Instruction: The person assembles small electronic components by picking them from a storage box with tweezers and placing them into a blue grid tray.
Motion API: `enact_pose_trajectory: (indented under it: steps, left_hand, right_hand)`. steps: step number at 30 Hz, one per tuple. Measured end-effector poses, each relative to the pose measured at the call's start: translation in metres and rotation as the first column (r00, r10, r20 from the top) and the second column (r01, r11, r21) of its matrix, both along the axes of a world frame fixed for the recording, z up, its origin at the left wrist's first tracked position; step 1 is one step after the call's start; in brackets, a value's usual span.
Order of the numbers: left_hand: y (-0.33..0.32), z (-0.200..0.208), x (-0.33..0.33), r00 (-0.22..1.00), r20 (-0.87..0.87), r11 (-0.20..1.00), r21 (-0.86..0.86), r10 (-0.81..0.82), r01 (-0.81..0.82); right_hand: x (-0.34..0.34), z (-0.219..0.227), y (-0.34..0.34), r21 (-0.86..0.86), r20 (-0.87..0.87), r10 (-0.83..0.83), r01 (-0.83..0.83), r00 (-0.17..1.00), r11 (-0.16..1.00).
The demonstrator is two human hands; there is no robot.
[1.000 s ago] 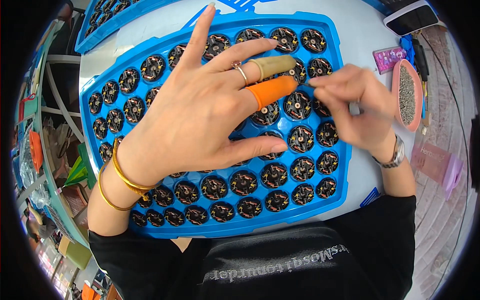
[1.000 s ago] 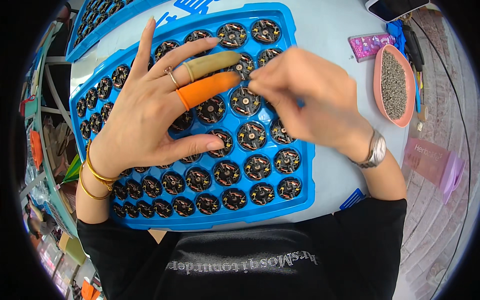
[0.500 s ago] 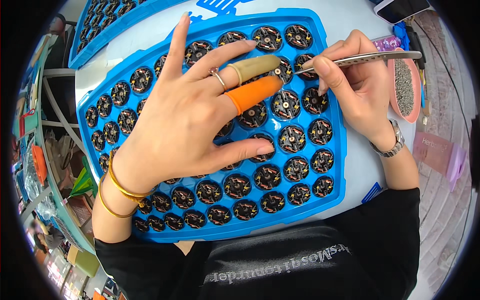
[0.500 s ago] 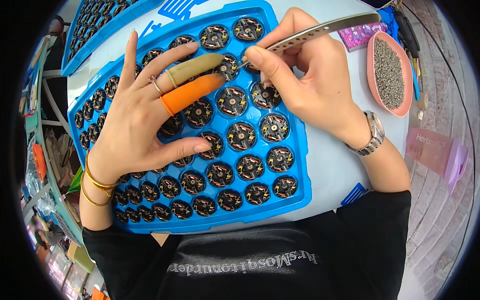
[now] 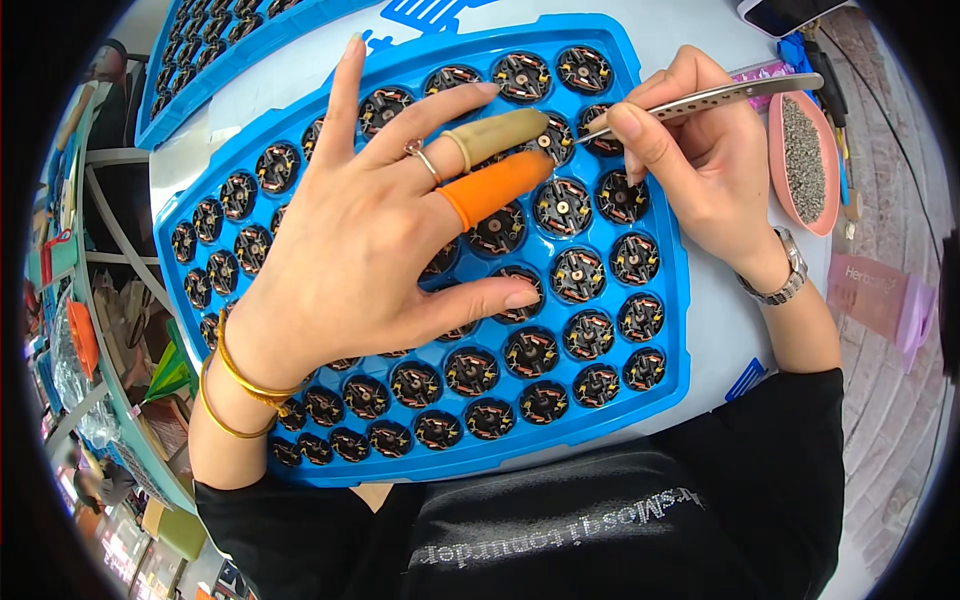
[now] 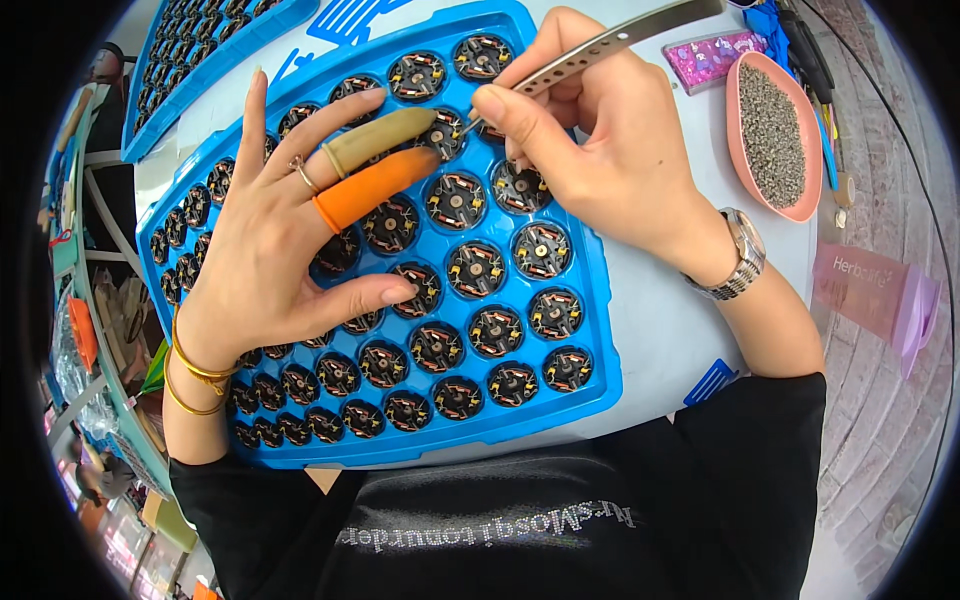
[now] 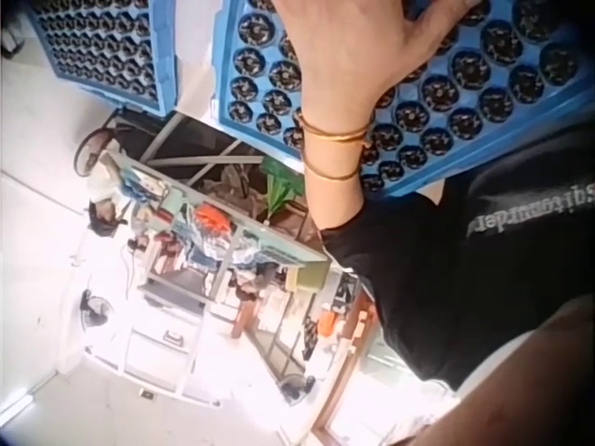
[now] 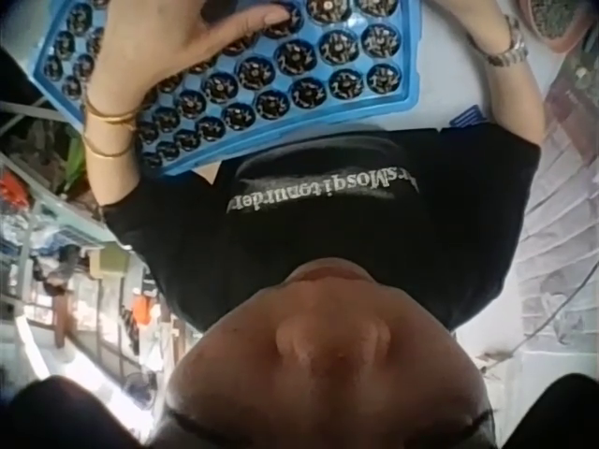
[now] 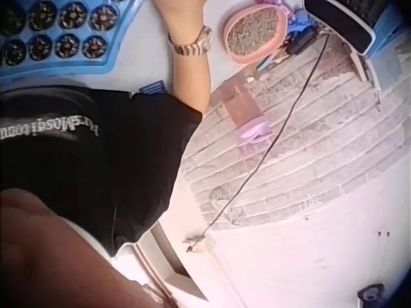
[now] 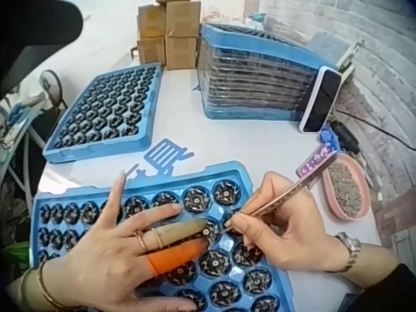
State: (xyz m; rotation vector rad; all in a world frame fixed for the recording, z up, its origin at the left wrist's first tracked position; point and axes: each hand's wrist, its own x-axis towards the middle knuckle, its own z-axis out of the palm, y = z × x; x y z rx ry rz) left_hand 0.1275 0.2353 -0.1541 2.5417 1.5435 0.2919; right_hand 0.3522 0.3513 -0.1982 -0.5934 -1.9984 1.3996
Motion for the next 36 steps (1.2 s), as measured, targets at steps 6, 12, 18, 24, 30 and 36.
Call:
enact_pose_trajectory:
  steps: [6, 12, 18, 24, 30, 36]
  left_hand:
    - [0.000, 0.001, 0.000, 1.000, -0.003, 1.000, 0.001, -0.010, 0.010]
    - [0.004, 0.005, -0.007, 0.998, 0.030, 0.996, -0.062, -0.056, 0.058]
    - [-0.001, 0.026, -0.021, 0.996, 0.068, 0.997, -0.053, -0.052, 0.056]
    - [-0.017, 0.019, 0.006, 0.996, -0.059, 0.998, 0.006, -0.060, 0.061]
    - [-0.007, 0.010, 0.007, 0.980, -0.198, 0.994, 0.112, 0.033, -0.011]
    - [-0.006, 0.004, 0.007, 0.987, -0.161, 0.991, 0.135, 0.025, -0.003]
  right_hand:
    - [0.001, 0.003, 0.002, 0.033, 0.066, 0.037, -0.039, 0.997, 0.999]
    - [0.000, 0.007, 0.001, -0.041, 0.008, -0.007, 0.007, 1.000, 0.999]
    - [0.012, 0.020, -0.006, -0.080, -0.054, 0.033, -0.038, 0.998, 0.996]
    - [0.019, 0.020, -0.022, -0.016, 0.079, 0.059, -0.057, 0.995, 0.998]
    - [0.000, 0.018, -0.016, 0.169, 0.050, -0.023, 0.014, 0.998, 0.985]
    - [-0.005, 0.018, -0.010, 0.201, 0.201, -0.009, -0.032, 0.979, 0.979]
